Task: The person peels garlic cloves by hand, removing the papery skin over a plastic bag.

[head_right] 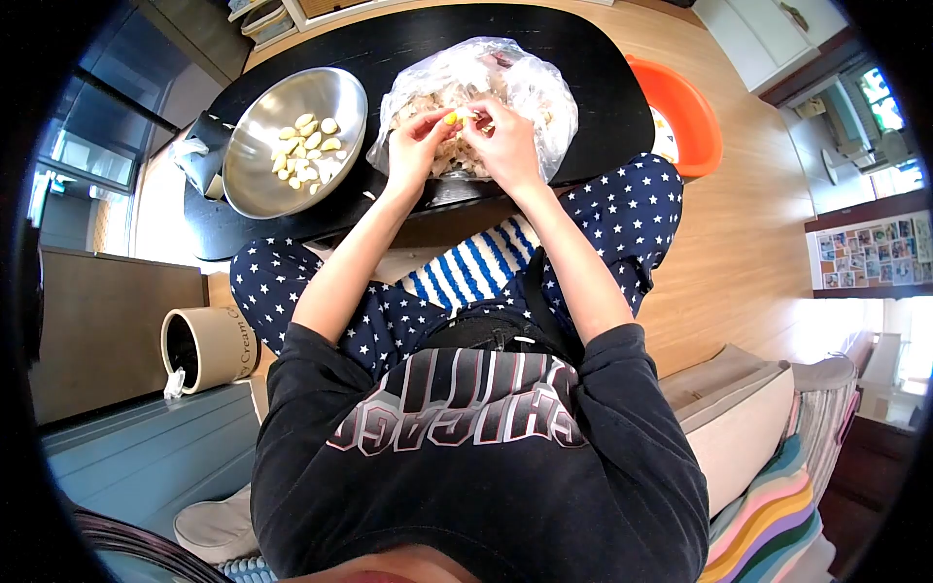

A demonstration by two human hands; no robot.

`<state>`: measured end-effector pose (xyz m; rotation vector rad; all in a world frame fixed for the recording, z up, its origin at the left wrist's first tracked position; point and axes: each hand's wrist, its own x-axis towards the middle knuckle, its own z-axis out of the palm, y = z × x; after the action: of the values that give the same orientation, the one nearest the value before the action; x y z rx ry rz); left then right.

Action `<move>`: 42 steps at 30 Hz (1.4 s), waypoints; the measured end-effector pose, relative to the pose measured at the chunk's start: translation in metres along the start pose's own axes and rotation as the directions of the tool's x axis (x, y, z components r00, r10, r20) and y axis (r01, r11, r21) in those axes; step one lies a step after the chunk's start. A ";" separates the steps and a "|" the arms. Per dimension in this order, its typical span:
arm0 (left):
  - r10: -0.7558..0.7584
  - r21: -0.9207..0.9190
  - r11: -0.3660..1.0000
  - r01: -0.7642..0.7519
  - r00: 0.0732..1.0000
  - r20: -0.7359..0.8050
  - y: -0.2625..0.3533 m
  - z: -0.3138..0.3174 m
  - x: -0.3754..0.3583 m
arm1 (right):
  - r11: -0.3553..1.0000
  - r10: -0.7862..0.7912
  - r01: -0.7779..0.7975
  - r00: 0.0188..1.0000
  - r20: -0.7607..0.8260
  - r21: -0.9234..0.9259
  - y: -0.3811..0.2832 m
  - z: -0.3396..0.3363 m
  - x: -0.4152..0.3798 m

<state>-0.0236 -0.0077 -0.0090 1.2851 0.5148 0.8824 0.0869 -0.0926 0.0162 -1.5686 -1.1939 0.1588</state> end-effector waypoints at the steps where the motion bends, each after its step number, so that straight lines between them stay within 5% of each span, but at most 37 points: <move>1: -0.015 -0.017 1.000 0.015 1.000 0.005 0.001 0.000 0.000 | 1.000 0.000 0.000 1.000 0.000 -0.001 0.000 0.000 0.000; 24: -0.047 -0.032 0.998 0.046 0.999 -0.013 -0.005 -0.001 0.000 | 0.967 -0.136 0.119 0.989 -0.063 -0.227 0.005 0.012 0.001; 42: -0.089 0.009 0.996 0.089 0.996 0.024 -0.005 -0.002 0.002 | 0.998 0.039 -0.038 0.999 0.018 -0.049 0.010 0.002 0.001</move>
<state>-0.0230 -0.0052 -0.0137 1.2695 0.5523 0.7901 0.0925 -0.0893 0.0081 -1.6365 -1.1907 0.1714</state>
